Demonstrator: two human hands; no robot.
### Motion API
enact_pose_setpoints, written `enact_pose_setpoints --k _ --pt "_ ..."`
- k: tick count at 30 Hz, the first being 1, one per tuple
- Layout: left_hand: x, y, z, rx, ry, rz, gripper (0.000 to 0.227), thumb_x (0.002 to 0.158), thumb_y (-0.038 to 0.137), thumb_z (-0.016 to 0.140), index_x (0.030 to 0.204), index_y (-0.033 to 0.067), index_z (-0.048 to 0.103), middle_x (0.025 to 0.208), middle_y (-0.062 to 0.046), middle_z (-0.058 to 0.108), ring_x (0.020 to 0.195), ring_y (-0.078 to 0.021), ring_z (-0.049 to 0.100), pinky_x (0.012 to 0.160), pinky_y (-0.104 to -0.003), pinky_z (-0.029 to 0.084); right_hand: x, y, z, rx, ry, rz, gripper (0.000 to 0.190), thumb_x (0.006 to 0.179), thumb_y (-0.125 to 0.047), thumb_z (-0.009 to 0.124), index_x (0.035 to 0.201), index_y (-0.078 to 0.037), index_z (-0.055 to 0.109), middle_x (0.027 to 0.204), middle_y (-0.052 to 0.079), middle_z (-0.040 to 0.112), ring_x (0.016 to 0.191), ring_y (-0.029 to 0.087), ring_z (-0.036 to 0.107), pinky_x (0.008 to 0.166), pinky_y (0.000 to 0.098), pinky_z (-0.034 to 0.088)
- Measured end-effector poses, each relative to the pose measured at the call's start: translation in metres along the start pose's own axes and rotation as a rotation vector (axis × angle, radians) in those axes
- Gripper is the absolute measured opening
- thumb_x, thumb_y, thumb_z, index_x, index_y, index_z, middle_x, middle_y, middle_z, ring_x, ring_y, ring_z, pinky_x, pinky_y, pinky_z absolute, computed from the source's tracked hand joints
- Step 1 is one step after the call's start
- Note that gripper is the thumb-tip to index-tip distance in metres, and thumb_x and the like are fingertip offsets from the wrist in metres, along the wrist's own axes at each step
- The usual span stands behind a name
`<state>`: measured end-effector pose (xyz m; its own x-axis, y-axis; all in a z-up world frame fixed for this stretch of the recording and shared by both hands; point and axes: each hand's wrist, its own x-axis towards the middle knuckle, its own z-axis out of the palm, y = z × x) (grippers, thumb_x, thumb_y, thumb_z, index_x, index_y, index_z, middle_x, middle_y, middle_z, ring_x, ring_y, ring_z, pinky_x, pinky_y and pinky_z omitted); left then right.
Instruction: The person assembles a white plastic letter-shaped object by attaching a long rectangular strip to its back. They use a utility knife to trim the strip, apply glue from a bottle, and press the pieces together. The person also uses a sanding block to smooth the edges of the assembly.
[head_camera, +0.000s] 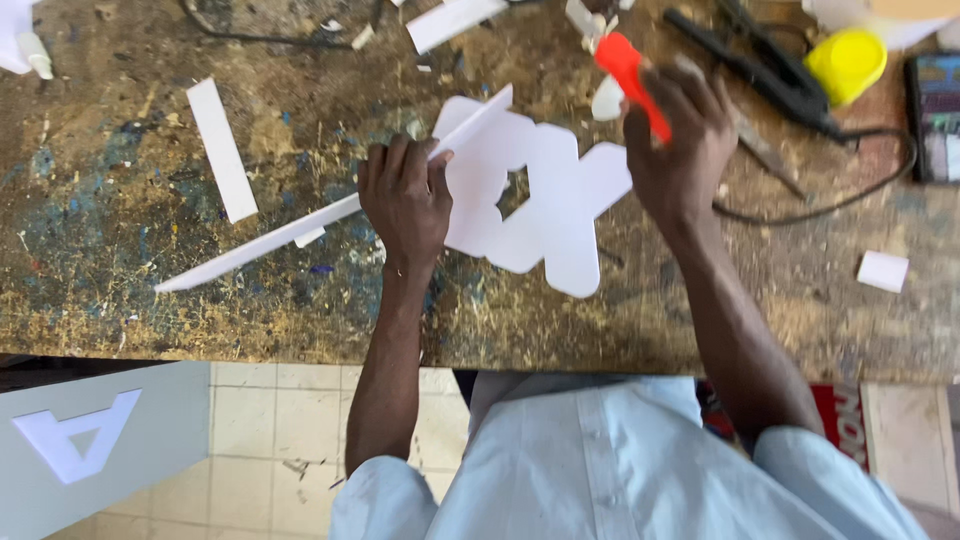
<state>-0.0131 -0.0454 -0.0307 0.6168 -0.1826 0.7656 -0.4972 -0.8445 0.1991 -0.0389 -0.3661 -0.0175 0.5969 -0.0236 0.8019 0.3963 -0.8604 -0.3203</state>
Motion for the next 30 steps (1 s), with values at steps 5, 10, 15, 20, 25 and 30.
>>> enact_pose_setpoints --k 5,10,15,20,25,30 --pt "0.006 0.006 0.001 0.006 0.006 0.041 0.017 0.112 0.03 0.078 0.106 0.0137 0.077 0.087 0.001 0.058 0.08 -0.0234 0.06 0.073 -0.039 0.047 -0.034 -0.037 0.028 0.134 -0.026 -0.11 0.026 0.092 0.001 0.091 0.118 -0.002 0.091 0.113 0.018 0.084 0.098 0.041 0.078 0.08 0.047 0.061" --pt "0.006 -0.001 0.003 -0.005 0.033 0.025 0.013 0.11 0.028 0.079 0.106 0.0155 0.076 0.086 0.002 0.058 0.08 -0.0231 0.061 0.074 -0.039 0.048 -0.031 -0.017 0.044 0.101 -0.038 -0.189 0.024 0.093 -0.004 0.092 0.117 -0.007 0.092 0.111 0.015 0.084 0.096 0.036 0.076 0.078 0.045 0.059" --pt "-0.002 -0.017 0.005 0.04 0.035 0.026 0.014 0.106 0.027 0.084 0.106 0.0148 0.079 0.087 0.002 0.06 0.08 -0.0246 0.063 0.072 -0.041 0.045 -0.023 -0.008 0.023 0.033 -0.008 -0.109 0.03 0.087 0.003 0.093 0.115 -0.005 0.092 0.11 0.016 0.085 0.095 0.04 0.078 0.079 0.0462 0.061" --pt "0.003 -0.01 0.011 0.038 0.032 0.06 0.015 0.107 0.029 0.084 0.106 0.0149 0.079 0.088 0.001 0.064 0.083 -0.0246 0.065 0.073 -0.04 0.049 -0.024 -0.019 0.04 0.058 -0.029 -0.12 0.028 0.086 0.001 0.092 0.113 -0.006 0.092 0.107 0.015 0.084 0.093 0.041 0.079 0.077 0.0476 0.063" --pt "0.016 0.009 0.008 0.003 0.005 0.061 0.015 0.108 0.023 0.082 0.105 0.0102 0.075 0.09 -0.003 0.063 0.085 -0.0264 0.064 0.075 -0.04 0.049 -0.018 -0.036 0.046 0.051 0.013 -0.169 0.027 0.086 0.002 0.091 0.112 -0.003 0.09 0.106 0.017 0.081 0.091 0.042 0.076 0.075 0.0497 0.06" --pt "0.007 0.004 0.006 -0.012 0.008 0.035 0.014 0.112 0.027 0.078 0.107 0.0143 0.073 0.094 0.0 0.063 0.086 -0.0237 0.063 0.075 -0.041 0.048 -0.051 -0.035 0.058 0.079 0.001 -0.176 0.023 0.083 -0.002 0.094 0.105 -0.007 0.092 0.104 0.013 0.084 0.094 0.037 0.076 0.079 0.0455 0.058"
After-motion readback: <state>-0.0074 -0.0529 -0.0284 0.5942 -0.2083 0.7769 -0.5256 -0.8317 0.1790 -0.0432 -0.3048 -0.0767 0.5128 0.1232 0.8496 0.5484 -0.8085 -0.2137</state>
